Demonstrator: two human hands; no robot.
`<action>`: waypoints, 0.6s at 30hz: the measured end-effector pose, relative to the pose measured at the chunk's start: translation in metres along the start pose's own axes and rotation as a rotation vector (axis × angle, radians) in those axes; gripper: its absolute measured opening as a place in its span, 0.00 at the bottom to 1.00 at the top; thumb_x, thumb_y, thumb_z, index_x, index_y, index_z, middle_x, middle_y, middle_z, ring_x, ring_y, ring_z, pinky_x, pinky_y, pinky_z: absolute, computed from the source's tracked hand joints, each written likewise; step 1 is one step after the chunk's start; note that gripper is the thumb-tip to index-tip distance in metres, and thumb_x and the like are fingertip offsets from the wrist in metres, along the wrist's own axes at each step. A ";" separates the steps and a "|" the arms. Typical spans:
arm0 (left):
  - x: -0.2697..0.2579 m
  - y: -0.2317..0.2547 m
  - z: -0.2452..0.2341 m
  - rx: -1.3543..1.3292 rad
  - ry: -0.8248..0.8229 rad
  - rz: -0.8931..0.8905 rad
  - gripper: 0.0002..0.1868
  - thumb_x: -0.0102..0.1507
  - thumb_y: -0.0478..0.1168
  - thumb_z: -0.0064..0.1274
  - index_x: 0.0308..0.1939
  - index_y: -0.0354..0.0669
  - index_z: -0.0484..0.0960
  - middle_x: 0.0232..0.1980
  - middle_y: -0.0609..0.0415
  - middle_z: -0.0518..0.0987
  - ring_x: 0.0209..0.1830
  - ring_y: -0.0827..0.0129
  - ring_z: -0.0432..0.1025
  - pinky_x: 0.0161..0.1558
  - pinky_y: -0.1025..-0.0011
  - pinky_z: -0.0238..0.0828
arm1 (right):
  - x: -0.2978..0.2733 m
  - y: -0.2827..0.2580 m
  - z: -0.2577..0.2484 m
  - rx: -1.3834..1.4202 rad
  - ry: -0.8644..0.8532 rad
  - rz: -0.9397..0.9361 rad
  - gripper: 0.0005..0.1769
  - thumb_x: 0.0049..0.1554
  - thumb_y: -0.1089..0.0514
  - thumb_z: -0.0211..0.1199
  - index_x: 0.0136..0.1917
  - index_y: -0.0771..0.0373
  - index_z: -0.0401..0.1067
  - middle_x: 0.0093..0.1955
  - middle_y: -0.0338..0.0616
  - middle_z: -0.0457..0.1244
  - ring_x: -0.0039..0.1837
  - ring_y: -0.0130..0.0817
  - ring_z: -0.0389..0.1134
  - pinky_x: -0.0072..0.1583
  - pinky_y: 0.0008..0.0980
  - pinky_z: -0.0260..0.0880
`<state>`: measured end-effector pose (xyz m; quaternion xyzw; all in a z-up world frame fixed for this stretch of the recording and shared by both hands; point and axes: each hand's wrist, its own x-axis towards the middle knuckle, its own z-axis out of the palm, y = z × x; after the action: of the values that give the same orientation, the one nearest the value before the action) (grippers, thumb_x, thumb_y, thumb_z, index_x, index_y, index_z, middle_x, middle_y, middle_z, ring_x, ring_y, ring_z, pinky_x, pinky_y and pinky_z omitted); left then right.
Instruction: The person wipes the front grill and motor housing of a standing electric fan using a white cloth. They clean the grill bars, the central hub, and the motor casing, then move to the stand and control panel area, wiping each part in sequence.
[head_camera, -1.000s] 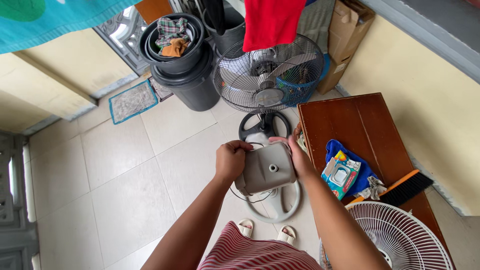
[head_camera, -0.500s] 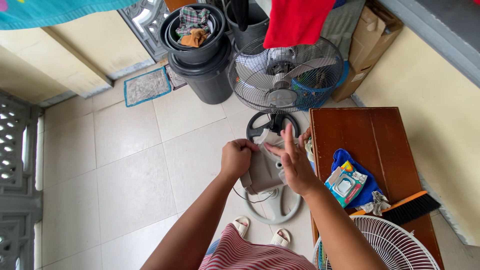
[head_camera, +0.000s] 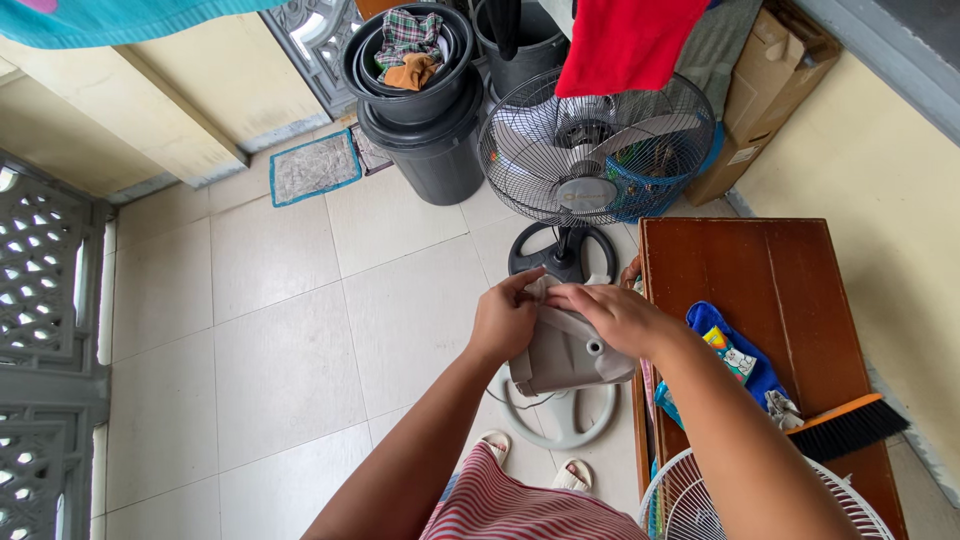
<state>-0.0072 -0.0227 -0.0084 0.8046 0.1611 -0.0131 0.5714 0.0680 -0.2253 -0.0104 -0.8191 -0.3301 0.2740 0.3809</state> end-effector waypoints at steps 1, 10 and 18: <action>-0.002 0.001 0.000 0.033 0.007 -0.022 0.34 0.57 0.28 0.43 0.68 0.48 0.77 0.48 0.44 0.86 0.44 0.66 0.79 0.50 0.74 0.73 | 0.014 0.000 -0.002 0.077 -0.070 0.080 0.39 0.64 0.33 0.33 0.71 0.56 0.70 0.69 0.42 0.68 0.73 0.36 0.65 0.73 0.35 0.57; -0.011 0.012 -0.008 0.003 0.034 -0.040 0.41 0.54 0.26 0.42 0.73 0.50 0.66 0.79 0.47 0.61 0.66 0.57 0.73 0.58 0.69 0.70 | 0.082 0.036 0.006 0.412 -0.574 0.723 0.40 0.61 0.31 0.49 0.71 0.61 0.71 0.67 0.51 0.69 0.65 0.45 0.69 0.68 0.42 0.66; -0.001 -0.005 -0.003 -0.106 0.116 0.169 0.38 0.57 0.26 0.47 0.73 0.42 0.68 0.76 0.39 0.67 0.79 0.55 0.59 0.71 0.69 0.57 | 0.102 0.026 0.017 -0.031 -0.508 0.407 0.30 0.59 0.42 0.46 0.70 0.49 0.72 0.67 0.36 0.67 0.65 0.30 0.66 0.68 0.34 0.55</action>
<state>-0.0097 -0.0183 -0.0116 0.7834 0.1259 0.0900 0.6019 0.1292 -0.1543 -0.0608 -0.7793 -0.2481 0.5353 0.2114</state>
